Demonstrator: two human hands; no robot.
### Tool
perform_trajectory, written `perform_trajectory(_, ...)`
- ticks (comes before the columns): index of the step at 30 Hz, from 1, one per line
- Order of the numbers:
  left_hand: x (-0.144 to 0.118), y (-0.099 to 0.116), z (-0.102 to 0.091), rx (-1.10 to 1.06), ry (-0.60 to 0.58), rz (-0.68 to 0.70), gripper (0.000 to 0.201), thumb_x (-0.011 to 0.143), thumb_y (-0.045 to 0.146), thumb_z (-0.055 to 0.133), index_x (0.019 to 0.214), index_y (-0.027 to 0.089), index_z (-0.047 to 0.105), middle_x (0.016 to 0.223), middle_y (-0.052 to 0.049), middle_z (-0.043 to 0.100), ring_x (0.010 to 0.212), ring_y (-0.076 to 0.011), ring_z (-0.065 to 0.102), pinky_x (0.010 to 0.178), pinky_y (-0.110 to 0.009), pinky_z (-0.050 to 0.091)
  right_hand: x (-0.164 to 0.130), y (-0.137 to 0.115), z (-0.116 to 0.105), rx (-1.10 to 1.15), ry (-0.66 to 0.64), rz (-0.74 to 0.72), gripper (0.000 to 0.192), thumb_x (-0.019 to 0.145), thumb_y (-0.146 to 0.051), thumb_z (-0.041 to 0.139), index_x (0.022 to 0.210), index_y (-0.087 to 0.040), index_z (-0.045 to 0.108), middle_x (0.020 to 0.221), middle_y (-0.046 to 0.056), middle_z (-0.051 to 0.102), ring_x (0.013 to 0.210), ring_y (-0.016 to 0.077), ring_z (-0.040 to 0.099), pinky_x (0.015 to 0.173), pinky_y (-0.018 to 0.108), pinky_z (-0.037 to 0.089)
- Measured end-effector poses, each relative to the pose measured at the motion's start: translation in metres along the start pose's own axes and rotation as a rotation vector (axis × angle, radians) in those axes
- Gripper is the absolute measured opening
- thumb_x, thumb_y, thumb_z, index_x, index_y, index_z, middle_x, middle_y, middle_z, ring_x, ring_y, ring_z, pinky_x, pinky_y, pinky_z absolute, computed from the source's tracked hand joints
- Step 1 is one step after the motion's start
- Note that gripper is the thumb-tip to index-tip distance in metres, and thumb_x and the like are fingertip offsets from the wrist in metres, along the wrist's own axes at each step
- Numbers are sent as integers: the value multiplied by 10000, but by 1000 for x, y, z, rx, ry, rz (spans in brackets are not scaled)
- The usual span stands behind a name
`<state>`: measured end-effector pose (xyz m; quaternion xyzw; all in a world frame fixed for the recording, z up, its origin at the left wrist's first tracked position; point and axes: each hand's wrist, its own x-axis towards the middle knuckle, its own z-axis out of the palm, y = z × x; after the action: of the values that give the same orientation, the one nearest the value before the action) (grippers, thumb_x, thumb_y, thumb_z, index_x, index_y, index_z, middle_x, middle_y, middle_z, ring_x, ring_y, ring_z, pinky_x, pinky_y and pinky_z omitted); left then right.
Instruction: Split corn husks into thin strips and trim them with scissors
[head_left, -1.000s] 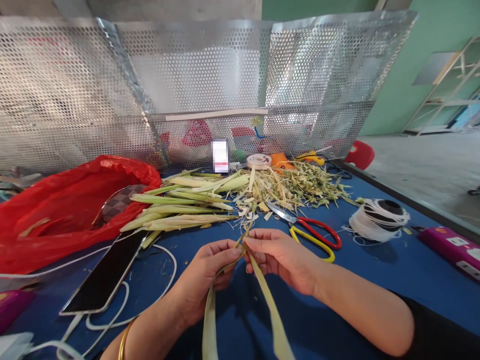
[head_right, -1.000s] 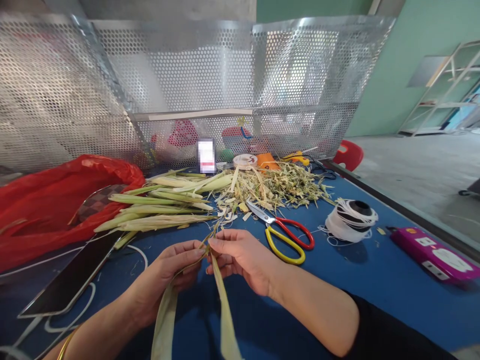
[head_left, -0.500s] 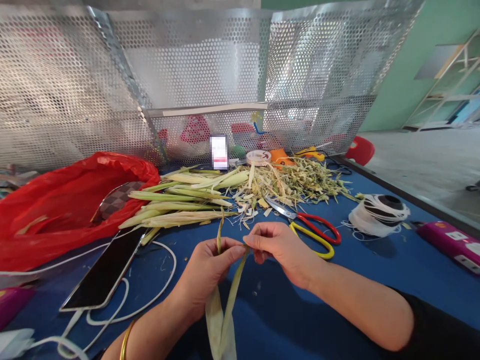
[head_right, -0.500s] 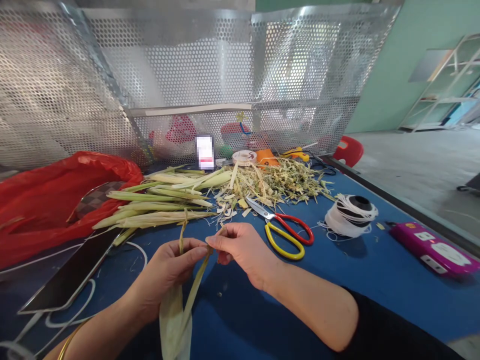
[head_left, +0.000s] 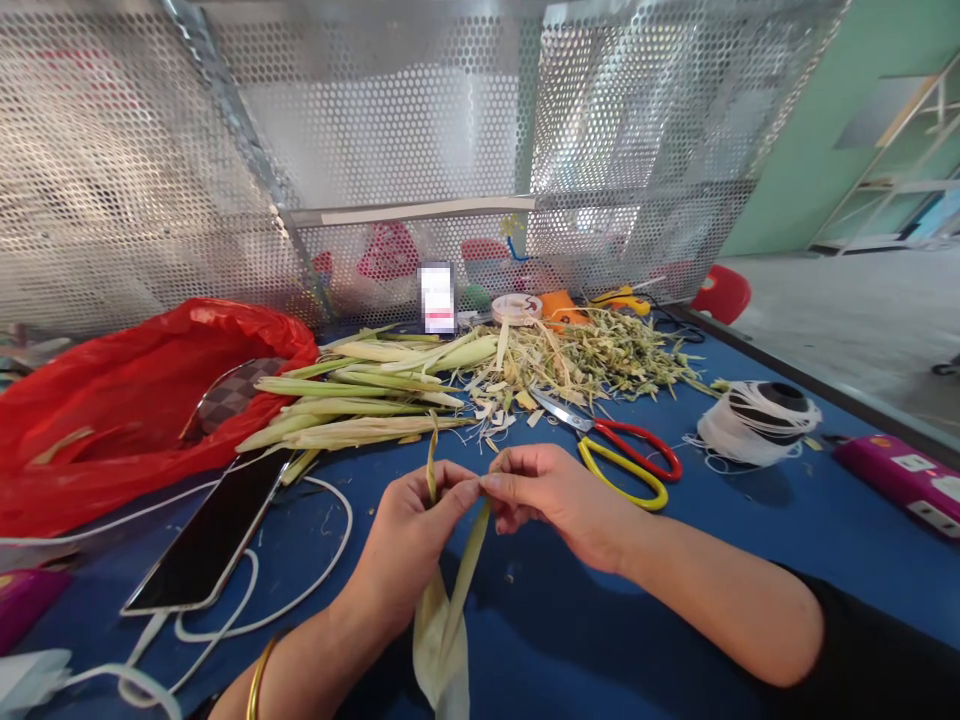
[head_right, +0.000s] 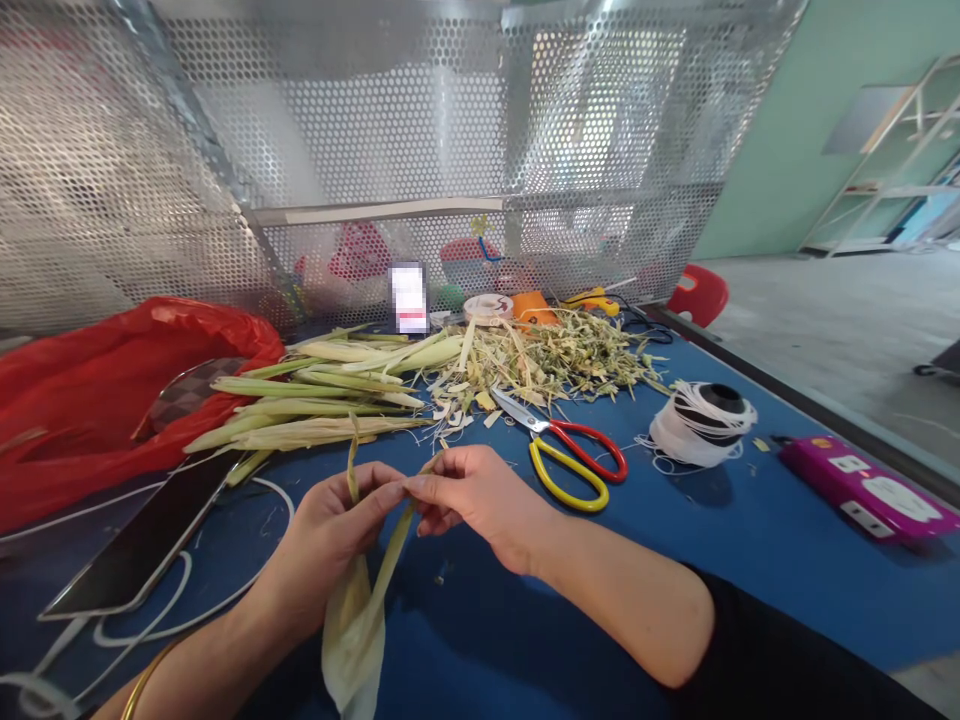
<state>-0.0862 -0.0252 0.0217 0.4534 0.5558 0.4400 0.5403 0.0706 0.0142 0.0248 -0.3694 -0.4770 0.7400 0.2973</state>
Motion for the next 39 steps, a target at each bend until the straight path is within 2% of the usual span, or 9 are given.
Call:
perform_trajectory(4, 3, -2, -1, -16, 86, 9, 285, 715, 426, 673, 713, 150, 601, 431, 98, 299, 426, -40, 197, 417, -185, 150, -1, 0, -2, 48, -20, 6, 317, 637, -397, 775, 673, -142, 590, 635, -27, 585, 549, 90, 583, 593, 236, 443)
perform_trajectory(11, 3, -2, 0, -79, 26, -36, 298, 719, 429, 674, 712, 146, 583, 433, 97, 290, 422, -35, 175, 413, -194, 107, 0, 2, -6, 52, -32, -36, 224, 737, -352, 701, 732, -143, 622, 698, -1, 620, 613, 106, 607, 662, 264, 456)
perform_trajectory(15, 2, -1, 0, -124, 42, -46, 287, 705, 415, 692, 700, 148, 587, 424, 102, 276, 410, -27, 170, 405, -188, 101, 2, 4, -7, 86, -11, -41, 211, 746, -334, 695, 701, -144, 614, 678, -7, 603, 597, 99, 589, 664, 270, 456)
perform_trajectory(22, 8, -3, -5, -249, 116, -82, 274, 665, 386, 729, 695, 146, 598, 426, 114, 245, 388, -15, 145, 377, -177, 87, 2, 1, -9, 207, -60, -28, 182, 709, -274, 717, 659, -150, 593, 669, -6, 601, 575, 93, 574, 625, 246, 458)
perform_trajectory(29, 22, -8, -15, -406, 223, -166, 250, 650, 319, 732, 753, 121, 619, 424, 131, 229, 349, -4, 169, 341, -151, 111, -5, -11, -10, 136, -87, -108, 180, 737, -293, 673, 660, -150, 596, 676, 4, 601, 556, 89, 563, 603, 237, 456)
perform_trajectory(32, 21, -7, -14, -433, 223, -207, 236, 648, 296, 722, 755, 114, 615, 438, 123, 279, 342, 2, 203, 335, -139, 128, 2, -17, -24, -32, 52, -192, 224, 761, -342, 633, 642, -158, 588, 617, -3, 561, 541, 100, 539, 595, 255, 455)
perform_trajectory(34, 18, -5, -13, -448, 194, -206, 233, 649, 285, 727, 757, 122, 601, 457, 113, 332, 347, 1, 243, 337, -134, 152, 10, -21, -39, -210, 247, -265, 219, 775, -362, 599, 672, -169, 584, 649, 17, 575, 593, 135, 552, 645, 307, 474)
perform_trajectory(37, 16, -4, -10, -463, 189, -172, 239, 637, 270, 744, 738, 136, 575, 481, 94, 412, 373, -10, 334, 355, -131, 214, 17, -25, -54, -696, 691, -485, 256, 749, -365, 612, 903, -161, 613, 959, 122, 624, 886, 262, 587, 835, 446, 437)
perform_trajectory(39, 15, -4, -9, -468, 231, -137, 248, 624, 265, 756, 697, 141, 553, 485, 79, 459, 395, -21, 389, 380, -133, 266, 13, -25, -49, -963, 886, -718, 423, 738, -378, 638, 1092, -155, 570, 1202, 172, 532, 1101, 332, 491, 928, 493, 365)
